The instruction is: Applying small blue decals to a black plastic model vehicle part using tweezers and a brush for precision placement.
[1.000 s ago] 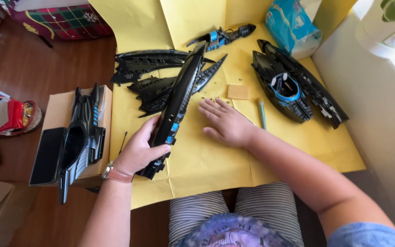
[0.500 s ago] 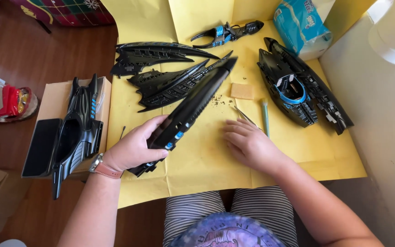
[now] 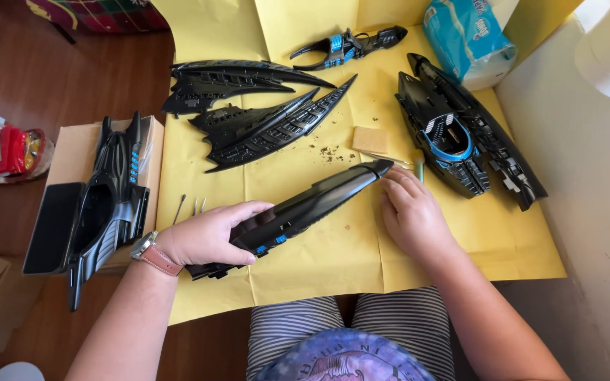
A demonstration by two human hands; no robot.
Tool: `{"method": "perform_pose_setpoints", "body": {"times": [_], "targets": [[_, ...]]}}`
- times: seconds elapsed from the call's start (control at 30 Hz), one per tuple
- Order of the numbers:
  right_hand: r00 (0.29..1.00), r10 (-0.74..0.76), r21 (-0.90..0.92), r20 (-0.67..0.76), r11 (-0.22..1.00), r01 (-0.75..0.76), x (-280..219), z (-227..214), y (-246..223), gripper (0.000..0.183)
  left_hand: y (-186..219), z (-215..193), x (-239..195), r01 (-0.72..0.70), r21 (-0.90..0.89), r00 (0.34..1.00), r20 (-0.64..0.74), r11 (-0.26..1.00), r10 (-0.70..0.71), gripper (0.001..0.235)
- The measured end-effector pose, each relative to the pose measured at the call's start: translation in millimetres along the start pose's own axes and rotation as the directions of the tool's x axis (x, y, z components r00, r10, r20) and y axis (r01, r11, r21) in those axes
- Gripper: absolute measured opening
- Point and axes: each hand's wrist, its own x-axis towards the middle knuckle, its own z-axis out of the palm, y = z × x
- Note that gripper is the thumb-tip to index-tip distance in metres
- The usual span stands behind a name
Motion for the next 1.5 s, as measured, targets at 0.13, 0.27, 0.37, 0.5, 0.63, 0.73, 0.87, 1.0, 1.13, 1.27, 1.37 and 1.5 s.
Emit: {"method": "perform_pose_setpoints", "body": {"times": [0.13, 0.27, 0.37, 0.5, 0.63, 0.73, 0.87, 1.0, 1.13, 1.27, 1.37, 1.5], "targets": [[0.993, 0.090, 0.138, -0.071, 0.987, -0.079, -7.4, -5.1, 7.4, 0.018, -10.0, -1.6, 5.6, 0.032, 0.039, 0.999, 0.017, 0.999, -0.032, 0.094], [0.952, 0.236, 0.248, -0.193, 0.951, -0.185, -20.2, -3.2, 19.7, 0.021, -11.4, -4.1, 9.2, -0.072, 0.167, 0.997, 0.024, 0.983, 0.069, 0.092], [0.941, 0.302, 0.362, -0.153, 0.903, -0.231, -34.0, -4.6, 21.0, 0.021, -20.1, 0.1, 17.6, -0.160, 0.231, 0.986, -0.007, 0.960, 0.166, 0.088], [0.929, 0.370, 0.241, -0.015, 0.903, -0.356, -55.5, -6.9, 26.6, 0.015, -17.7, 7.5, 27.5, -0.160, 0.468, 0.979, -0.034, 0.869, 0.199, 0.079], [0.949, 0.313, 0.209, -0.037, 0.931, -0.299, -69.2, 3.1, 43.6, 0.029, -4.4, 20.5, 16.1, -0.189, 0.488, 0.938, -0.168, 0.852, 0.305, 0.065], [0.959, 0.282, 0.247, -0.026, 0.931, -0.267, -71.7, 3.5, 43.8, 0.032, 36.0, 28.9, -24.0, -0.206, 0.639, 0.805, -0.320, 0.741, 0.499, 0.048], [0.954, 0.279, 0.193, -0.112, 0.948, -0.255, -45.9, -6.8, 23.0, 0.016, 74.4, 24.4, -112.7, -0.322, 0.632, 0.502, -0.517, 0.705, 0.693, 0.024], [0.971, 0.129, 0.332, -0.202, 0.941, -0.056, -31.3, -9.0, 17.7, 0.020, 62.6, -11.2, -185.5, 0.218, 0.486, 0.190, -0.872, 0.846, 0.452, 0.020], [0.974, 0.136, 0.335, -0.182, 0.940, -0.069, -33.0, -7.8, 12.5, 0.017, -32.5, -61.1, -209.5, 0.312, 0.204, 0.221, -0.965, 0.928, 0.138, 0.041], [0.972, 0.172, 0.265, -0.162, 0.956, -0.125, -36.2, -5.4, 12.6, 0.016, -64.3, -70.6, -194.4, 0.577, -0.008, 0.407, -0.864, 0.817, -0.296, 0.079], [0.975, 0.152, 0.258, -0.165, 0.960, -0.106, -34.7, -5.1, 14.0, 0.015, -79.1, -71.3, -181.3, 0.601, 0.007, 0.419, -0.855, 0.800, -0.307, 0.077], [0.976, 0.149, 0.237, -0.157, 0.965, -0.109, -36.0, -4.6, 14.0, 0.014, -104.4, -81.2, -170.6, 0.671, 0.098, 0.389, -0.891, 0.735, -0.236, 0.078]]}}
